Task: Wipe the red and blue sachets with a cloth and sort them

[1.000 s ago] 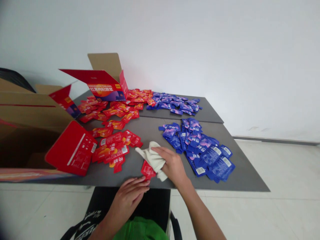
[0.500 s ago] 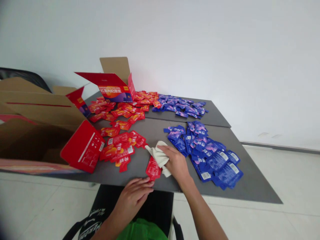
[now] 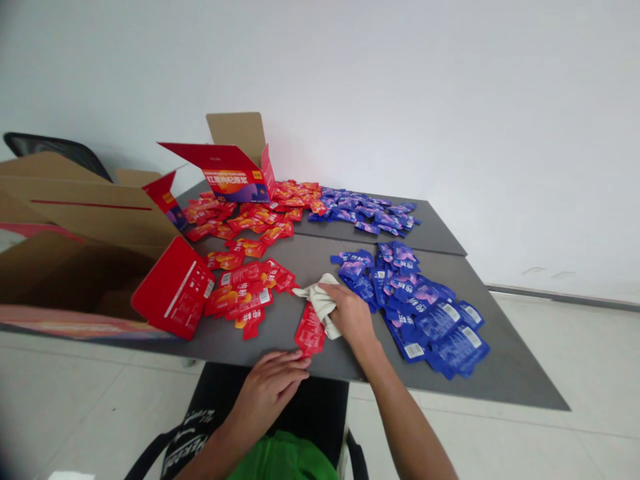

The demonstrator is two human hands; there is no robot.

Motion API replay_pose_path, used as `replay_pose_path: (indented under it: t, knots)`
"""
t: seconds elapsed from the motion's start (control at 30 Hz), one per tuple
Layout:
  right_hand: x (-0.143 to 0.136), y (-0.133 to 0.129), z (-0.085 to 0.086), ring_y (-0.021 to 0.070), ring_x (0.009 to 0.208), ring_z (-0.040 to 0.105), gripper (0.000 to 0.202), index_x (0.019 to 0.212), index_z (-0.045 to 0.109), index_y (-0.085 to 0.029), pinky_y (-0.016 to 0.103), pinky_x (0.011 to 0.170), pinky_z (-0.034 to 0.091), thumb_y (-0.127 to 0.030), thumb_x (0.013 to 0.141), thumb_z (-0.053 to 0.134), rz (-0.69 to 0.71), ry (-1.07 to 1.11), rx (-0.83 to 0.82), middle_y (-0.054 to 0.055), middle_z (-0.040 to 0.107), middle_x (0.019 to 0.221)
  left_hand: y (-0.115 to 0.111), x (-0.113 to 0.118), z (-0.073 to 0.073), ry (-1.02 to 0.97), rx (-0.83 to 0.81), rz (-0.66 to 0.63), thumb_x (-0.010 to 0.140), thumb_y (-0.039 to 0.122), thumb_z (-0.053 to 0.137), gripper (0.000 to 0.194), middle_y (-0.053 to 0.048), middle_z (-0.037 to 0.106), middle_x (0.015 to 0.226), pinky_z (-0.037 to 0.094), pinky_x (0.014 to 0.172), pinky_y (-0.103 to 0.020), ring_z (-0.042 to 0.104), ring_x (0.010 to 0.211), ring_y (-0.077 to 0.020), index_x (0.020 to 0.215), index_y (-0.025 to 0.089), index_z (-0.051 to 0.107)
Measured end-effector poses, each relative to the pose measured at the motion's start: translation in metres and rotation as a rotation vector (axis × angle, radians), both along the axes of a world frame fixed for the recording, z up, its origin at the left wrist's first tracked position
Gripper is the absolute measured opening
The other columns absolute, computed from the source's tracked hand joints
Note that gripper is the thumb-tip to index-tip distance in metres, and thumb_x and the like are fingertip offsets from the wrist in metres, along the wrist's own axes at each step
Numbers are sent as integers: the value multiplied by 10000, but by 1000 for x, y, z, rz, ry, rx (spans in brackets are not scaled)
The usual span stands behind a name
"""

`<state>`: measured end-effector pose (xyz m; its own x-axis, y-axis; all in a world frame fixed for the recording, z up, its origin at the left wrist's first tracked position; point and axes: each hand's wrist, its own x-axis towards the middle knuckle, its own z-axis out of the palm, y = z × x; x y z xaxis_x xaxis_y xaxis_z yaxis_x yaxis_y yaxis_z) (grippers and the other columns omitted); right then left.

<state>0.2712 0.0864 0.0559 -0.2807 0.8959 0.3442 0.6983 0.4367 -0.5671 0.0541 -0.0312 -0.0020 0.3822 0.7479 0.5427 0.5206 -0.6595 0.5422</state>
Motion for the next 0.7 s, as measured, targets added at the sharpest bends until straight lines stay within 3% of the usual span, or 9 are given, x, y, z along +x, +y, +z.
replay_pose_path:
  t: [0.07,0.17,0.3,0.37,0.47,0.6,0.7]
  knots:
    - [-1,-10,11,258,1217,714,541,1343,713,-269,400,1056,565,-35,867,606,-2,33,36,80,738,1346,0,1,-1,1,4,3,982,71,581,247,7,814,1131,547,985,-383,757,1103,-200,1012,253,746]
    - [-5,-45,24,225,1222,710,529,1363,696,-309,341,1048,564,-63,900,629,119,91,13,46,729,1365,0,2,0,-9,13,1,974,69,592,249,18,818,1109,545,970,-383,765,1066,-199,1014,260,747]
    - [-11,-74,16,219,1167,744,518,1329,716,-340,309,983,589,-67,892,666,268,43,-183,24,751,1333,1,1,2,-20,-20,3,969,58,586,261,24,824,979,556,905,-362,778,894,-176,986,259,752]
    - [-11,-65,4,235,1144,756,481,1300,737,-305,330,975,596,-81,877,690,247,65,-187,49,767,1300,1,0,3,-19,-13,-4,974,63,582,254,18,824,1020,553,916,-360,777,958,-182,999,254,748]
    - [-10,-30,-8,239,1142,754,477,1300,738,-271,345,990,593,-80,865,696,163,60,-101,68,771,1289,2,-1,2,-13,10,-14,981,72,583,242,13,815,1122,539,972,-373,758,1089,-196,1015,250,744]
    - [-5,6,2,258,1179,736,549,1311,734,-285,364,1008,584,-12,844,641,16,-52,-30,63,762,1308,2,-2,2,10,-7,-9,972,71,590,242,9,818,1114,546,975,-368,766,1072,-191,990,250,752]
    - [-3,-10,16,253,1231,706,555,1357,704,-295,373,1055,561,-33,872,632,9,-9,5,54,728,1367,2,-1,3,-2,-4,-5,968,68,590,246,9,817,1116,548,972,-364,765,1072,-189,997,250,754]
